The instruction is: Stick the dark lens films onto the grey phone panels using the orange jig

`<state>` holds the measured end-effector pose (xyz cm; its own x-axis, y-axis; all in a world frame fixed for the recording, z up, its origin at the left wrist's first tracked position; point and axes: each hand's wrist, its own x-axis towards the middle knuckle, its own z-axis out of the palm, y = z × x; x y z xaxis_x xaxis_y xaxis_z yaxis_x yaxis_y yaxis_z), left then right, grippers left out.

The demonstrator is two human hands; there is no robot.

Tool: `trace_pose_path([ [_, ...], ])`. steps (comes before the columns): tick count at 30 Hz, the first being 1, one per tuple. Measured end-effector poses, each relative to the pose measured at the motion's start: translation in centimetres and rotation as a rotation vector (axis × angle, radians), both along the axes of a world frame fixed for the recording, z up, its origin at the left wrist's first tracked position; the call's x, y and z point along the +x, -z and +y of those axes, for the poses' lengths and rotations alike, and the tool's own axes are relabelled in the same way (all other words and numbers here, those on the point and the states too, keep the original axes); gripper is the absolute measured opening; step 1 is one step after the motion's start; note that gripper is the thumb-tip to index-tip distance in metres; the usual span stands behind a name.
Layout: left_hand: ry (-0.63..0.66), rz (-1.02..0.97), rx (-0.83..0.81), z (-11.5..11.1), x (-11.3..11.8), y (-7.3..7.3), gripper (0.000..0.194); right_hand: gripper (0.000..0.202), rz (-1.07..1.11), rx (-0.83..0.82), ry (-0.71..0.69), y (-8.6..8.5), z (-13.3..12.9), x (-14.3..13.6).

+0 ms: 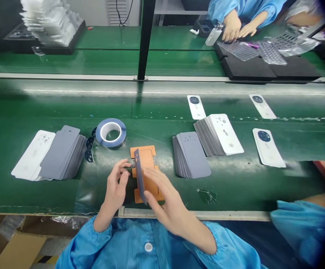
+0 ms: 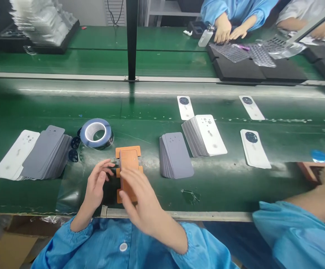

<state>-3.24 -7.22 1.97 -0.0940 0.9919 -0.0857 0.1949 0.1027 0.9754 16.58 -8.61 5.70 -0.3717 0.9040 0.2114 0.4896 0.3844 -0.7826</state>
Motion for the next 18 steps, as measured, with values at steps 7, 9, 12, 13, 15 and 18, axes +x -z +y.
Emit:
trace_pose_path([
  [7,-0.079,-0.300,-0.252,1.0,0.2,-0.5,0.047,0.042,0.052,-0.266,0.078,1.3,1.8,0.3],
  [9,-0.066,-0.350,-0.266,1.1,0.2,-0.5,0.045,0.047,0.120,-0.412,0.062,2.2,2.5,0.1],
  [12,-0.036,-0.386,-0.256,1.2,0.1,-0.5,0.046,0.047,0.274,-0.586,0.027,2.7,3.8,-0.2],
  [13,-0.039,-0.360,-0.231,1.2,0.0,-0.6,0.046,0.044,0.305,-0.603,0.034,2.7,4.6,-0.1],
  [15,-0.105,-0.197,-0.110,1.2,-0.7,-0.9,0.042,0.037,0.337,-0.585,0.065,2.5,7.0,0.3],
  [18,-0.348,0.287,0.189,1.2,-2.6,-1.6,0.032,0.036,0.345,-0.525,0.143,2.4,13.2,1.4],
])
